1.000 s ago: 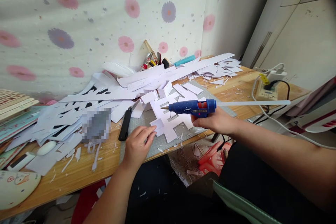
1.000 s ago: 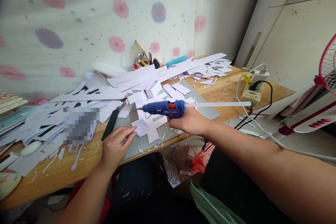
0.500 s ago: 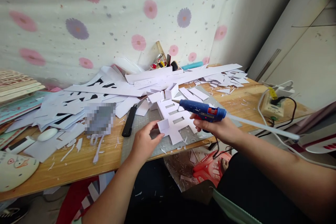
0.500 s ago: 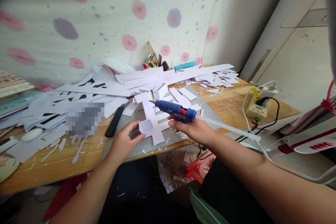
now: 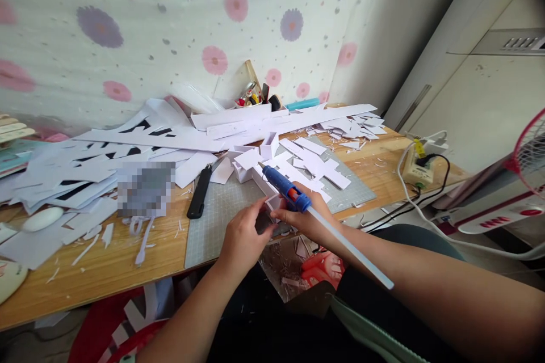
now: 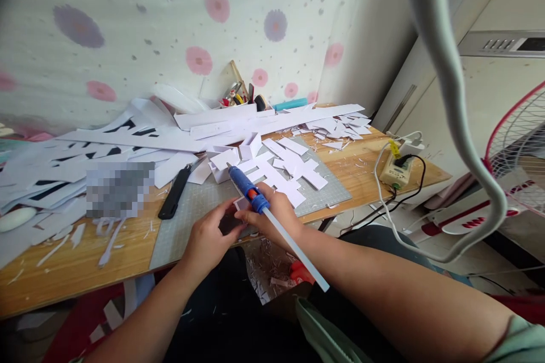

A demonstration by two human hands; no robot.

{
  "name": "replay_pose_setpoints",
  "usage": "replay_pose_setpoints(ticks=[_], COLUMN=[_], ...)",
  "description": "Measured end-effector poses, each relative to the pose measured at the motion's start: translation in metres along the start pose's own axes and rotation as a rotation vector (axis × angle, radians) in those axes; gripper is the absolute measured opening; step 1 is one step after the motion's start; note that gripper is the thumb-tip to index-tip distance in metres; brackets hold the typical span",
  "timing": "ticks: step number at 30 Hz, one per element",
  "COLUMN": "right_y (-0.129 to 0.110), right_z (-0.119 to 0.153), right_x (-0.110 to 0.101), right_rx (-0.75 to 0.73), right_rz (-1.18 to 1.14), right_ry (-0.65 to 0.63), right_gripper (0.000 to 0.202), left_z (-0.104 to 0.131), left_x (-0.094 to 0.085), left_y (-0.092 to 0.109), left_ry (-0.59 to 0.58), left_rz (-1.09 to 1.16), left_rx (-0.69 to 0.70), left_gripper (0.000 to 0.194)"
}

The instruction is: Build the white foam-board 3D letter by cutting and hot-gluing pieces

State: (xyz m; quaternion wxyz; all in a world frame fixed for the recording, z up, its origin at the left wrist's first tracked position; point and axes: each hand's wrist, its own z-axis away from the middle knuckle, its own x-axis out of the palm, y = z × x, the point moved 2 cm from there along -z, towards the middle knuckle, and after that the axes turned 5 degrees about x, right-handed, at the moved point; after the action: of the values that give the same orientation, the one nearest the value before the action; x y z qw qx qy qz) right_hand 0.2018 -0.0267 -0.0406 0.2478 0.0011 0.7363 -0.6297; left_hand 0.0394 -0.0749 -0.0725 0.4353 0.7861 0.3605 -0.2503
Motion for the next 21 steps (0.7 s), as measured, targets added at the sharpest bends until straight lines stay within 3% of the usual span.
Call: replay_pose_setpoints(ticks=[21], right_y=[0.0079], right_z=[0.0002], right_x=[0.011], right_rx=[-0.021], right_rz=[0.101], right_ry=[0.065], right_gripper=[0.017], left_z=[0.0012], left_x=[0.0051], left_y=[0.0045], left_ry=[0.099], left_rz=[-0.093], left_rx=[0.037], left_gripper=[0.034])
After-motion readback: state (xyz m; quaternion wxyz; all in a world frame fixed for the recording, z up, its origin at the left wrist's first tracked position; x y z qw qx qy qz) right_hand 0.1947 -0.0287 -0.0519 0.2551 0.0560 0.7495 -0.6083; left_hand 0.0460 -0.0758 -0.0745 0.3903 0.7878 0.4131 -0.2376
